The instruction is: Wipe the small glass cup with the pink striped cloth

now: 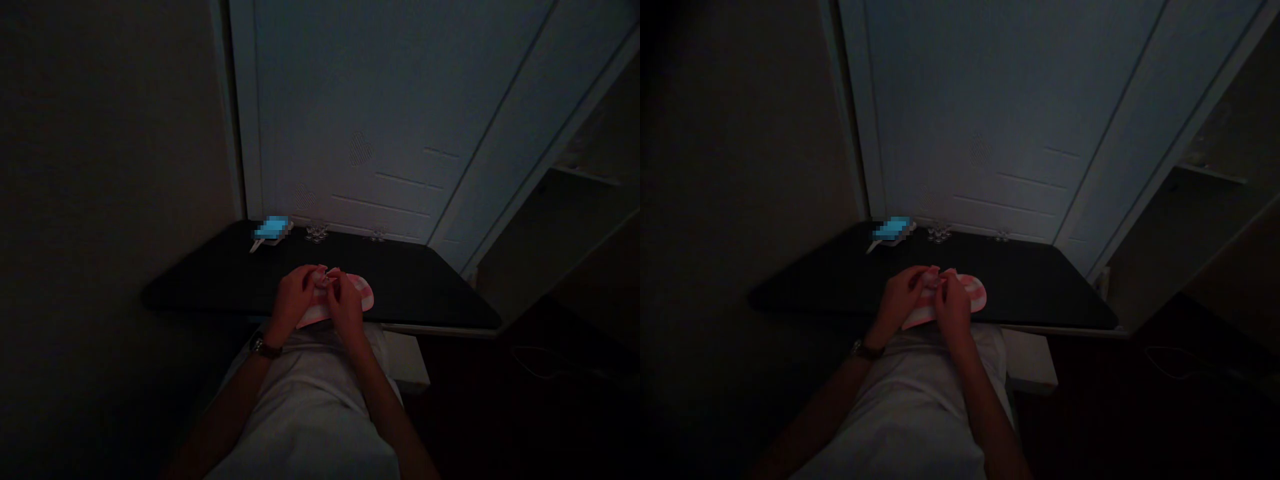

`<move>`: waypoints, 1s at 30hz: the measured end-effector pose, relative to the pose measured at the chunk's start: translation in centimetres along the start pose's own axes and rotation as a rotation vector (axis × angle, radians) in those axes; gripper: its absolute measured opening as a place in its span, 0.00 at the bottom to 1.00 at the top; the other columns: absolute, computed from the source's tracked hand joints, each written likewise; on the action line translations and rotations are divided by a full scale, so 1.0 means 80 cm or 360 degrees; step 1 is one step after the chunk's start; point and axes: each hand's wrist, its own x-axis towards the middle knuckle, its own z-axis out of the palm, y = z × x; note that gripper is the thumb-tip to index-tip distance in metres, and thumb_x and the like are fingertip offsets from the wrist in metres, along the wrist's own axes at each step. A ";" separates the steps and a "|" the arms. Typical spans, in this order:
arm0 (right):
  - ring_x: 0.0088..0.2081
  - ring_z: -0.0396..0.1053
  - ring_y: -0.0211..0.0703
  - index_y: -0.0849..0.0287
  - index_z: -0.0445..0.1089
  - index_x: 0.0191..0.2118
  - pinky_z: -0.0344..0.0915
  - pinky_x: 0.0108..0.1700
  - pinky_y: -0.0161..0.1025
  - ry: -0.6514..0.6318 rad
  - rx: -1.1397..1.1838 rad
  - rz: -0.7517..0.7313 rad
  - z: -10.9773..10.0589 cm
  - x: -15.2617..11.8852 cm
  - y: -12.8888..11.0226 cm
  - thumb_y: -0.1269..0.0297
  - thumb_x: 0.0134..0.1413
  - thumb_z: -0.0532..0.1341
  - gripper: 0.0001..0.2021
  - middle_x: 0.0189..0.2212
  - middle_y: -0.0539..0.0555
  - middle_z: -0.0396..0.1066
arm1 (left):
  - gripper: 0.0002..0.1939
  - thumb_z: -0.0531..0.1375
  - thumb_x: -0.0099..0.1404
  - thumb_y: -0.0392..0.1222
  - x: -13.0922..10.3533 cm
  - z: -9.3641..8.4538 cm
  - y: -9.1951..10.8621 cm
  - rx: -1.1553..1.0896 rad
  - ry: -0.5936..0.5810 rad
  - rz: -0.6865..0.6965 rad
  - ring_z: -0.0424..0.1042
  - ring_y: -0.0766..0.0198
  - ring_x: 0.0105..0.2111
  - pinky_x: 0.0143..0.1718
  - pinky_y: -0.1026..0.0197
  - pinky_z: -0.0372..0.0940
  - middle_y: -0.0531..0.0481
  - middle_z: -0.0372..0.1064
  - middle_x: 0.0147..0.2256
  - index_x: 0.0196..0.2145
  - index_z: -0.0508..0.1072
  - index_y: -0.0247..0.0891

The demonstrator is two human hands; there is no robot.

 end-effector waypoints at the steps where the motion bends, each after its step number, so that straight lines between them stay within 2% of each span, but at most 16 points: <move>1: 0.36 0.66 0.40 0.57 0.63 0.45 0.61 0.40 0.36 -0.0006 -0.0003 0.0001 0.000 0.000 0.000 0.72 0.54 0.48 0.14 0.37 0.52 0.68 | 0.12 0.50 0.63 0.37 0.000 0.000 0.000 0.0004 0.0001 -0.0004 0.70 0.63 0.40 0.42 0.62 0.64 0.49 0.71 0.42 0.41 0.70 0.39; 24: 0.34 0.66 0.39 0.57 0.64 0.42 0.61 0.38 0.36 -0.0021 0.0010 0.0016 -0.001 0.002 -0.001 0.71 0.54 0.48 0.12 0.35 0.52 0.69 | 0.12 0.50 0.62 0.35 0.000 -0.001 -0.001 0.0007 -0.0021 -0.0026 0.70 0.63 0.41 0.43 0.62 0.64 0.49 0.71 0.42 0.41 0.69 0.39; 30: 0.31 0.67 0.38 0.56 0.65 0.39 0.61 0.35 0.35 -0.0066 0.0099 0.0087 -0.004 0.009 0.003 0.70 0.52 0.50 0.10 0.31 0.49 0.70 | 0.13 0.50 0.61 0.33 0.000 0.001 -0.001 0.0032 -0.0005 -0.0046 0.70 0.63 0.40 0.43 0.61 0.64 0.48 0.71 0.42 0.41 0.70 0.39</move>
